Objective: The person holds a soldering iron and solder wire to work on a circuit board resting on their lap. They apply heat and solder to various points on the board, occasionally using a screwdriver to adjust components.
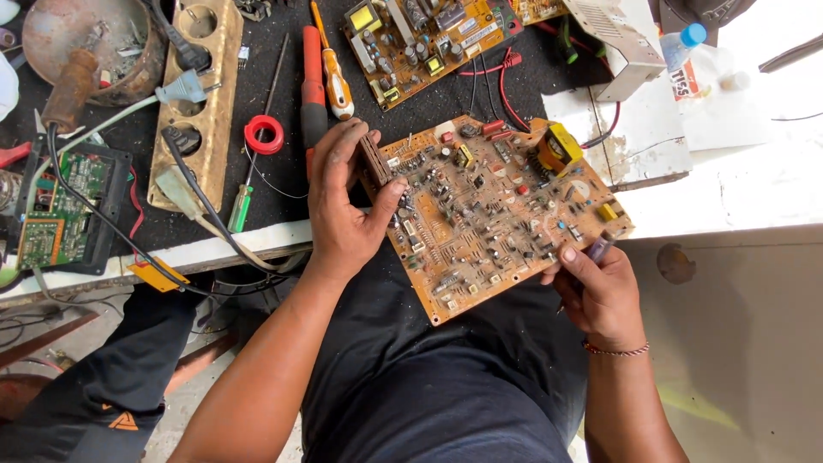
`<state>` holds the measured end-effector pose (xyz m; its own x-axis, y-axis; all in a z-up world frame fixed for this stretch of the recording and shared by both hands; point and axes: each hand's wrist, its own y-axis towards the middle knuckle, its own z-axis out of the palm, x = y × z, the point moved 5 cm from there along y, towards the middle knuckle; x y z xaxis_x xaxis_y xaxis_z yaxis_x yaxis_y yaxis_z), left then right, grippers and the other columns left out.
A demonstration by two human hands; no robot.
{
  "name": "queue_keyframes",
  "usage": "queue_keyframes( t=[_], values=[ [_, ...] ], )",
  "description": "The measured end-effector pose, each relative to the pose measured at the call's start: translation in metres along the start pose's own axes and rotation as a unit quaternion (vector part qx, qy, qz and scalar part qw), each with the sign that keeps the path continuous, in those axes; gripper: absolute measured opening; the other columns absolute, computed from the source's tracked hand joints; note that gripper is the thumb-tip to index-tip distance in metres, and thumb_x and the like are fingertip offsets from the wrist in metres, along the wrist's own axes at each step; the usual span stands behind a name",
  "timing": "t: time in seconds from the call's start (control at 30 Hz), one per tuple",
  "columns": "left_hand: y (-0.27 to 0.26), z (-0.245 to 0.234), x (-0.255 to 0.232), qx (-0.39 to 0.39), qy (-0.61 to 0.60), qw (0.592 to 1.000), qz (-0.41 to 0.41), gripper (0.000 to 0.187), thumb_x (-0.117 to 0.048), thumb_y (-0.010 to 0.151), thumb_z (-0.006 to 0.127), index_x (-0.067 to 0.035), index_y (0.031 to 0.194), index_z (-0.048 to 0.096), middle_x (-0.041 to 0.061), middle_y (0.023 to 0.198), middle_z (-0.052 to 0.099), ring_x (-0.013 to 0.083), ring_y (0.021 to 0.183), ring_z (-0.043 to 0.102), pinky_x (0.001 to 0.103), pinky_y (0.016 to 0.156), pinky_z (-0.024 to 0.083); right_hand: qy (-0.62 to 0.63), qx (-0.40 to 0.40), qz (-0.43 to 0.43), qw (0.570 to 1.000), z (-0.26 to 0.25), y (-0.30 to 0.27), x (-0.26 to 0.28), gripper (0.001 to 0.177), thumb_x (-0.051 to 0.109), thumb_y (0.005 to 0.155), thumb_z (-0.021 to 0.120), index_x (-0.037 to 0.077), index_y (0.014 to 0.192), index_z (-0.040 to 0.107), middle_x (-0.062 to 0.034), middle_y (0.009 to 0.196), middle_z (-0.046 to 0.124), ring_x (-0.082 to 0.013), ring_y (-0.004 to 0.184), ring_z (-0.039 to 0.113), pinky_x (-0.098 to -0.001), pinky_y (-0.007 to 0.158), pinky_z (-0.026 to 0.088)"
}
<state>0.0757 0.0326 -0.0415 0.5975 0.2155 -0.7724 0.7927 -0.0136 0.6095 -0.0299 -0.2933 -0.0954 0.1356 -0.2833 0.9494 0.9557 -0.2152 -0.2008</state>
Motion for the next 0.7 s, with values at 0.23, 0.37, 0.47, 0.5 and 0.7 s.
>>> queue_keyframes(
  t=[0.23,0.37,0.47,0.5,0.7],
  values=[
    [-0.001,0.005,-0.01,0.02,0.02,1.0,0.007,0.062,-0.023,0.103,0.072,0.0,0.151,0.042,0.02,0.153,0.037,0.045,0.14,0.052,0.054,0.113,0.05,-0.016,0.057,-0.047,0.997,-0.028,0.009,-0.008,0.025,0.014,0.084,0.075,-0.004,0.071,0.063,-0.022,0.052,0.058,-0.0078,0.025,0.03,-0.0211,0.02,0.025],
    [0.002,0.006,-0.012,0.021,0.101,0.994,0.025,0.064,-0.032,0.103,0.07,-0.001,0.152,0.042,0.019,0.155,0.036,0.043,0.145,0.045,0.053,0.119,0.044,0.013,0.069,-0.043,0.997,-0.033,0.029,-0.022,0.022,0.004,0.087,0.073,-0.004,0.07,0.061,-0.018,0.049,0.053,-0.0073,0.026,0.031,-0.0205,0.024,0.028],
    [-0.001,0.008,-0.011,0.014,0.145,0.989,0.028,0.067,-0.037,0.102,0.069,-0.003,0.153,0.042,0.019,0.156,0.038,0.041,0.147,0.043,0.053,0.122,0.04,0.013,0.082,-0.027,0.996,-0.019,0.032,-0.016,0.031,0.001,0.091,0.071,0.0,0.063,0.056,-0.0117,0.044,0.045,-0.0067,0.027,0.031,-0.0187,0.027,0.026],
    [0.0,0.009,-0.009,0.012,0.16,0.987,0.033,0.068,-0.038,0.103,0.069,-0.004,0.154,0.042,0.018,0.157,0.038,0.0402,0.148,0.042,0.052,0.123,0.038,0.022,0.084,-0.022,0.996,-0.009,0.033,-0.01,0.038,0.0,0.093,0.07,0.003,0.059,0.052,-0.0076,0.042,0.04,-0.006,0.028,0.029,-0.0165,0.029,0.025],
    [-0.002,0.012,-0.009,0.034,0.178,0.983,0.015,0.069,-0.034,0.104,0.07,-0.006,0.158,0.037,0.018,0.162,0.035,0.0393,0.15,0.041,0.051,0.122,0.042,-0.007,0.086,0.027,0.996,-0.008,0.032,-0.01,0.026,0.003,0.094,0.073,-0.003,0.07,0.066,-0.0128,0.051,0.055,-0.0032,0.036,0.035,-0.017,0.035,0.025]
  ],
)
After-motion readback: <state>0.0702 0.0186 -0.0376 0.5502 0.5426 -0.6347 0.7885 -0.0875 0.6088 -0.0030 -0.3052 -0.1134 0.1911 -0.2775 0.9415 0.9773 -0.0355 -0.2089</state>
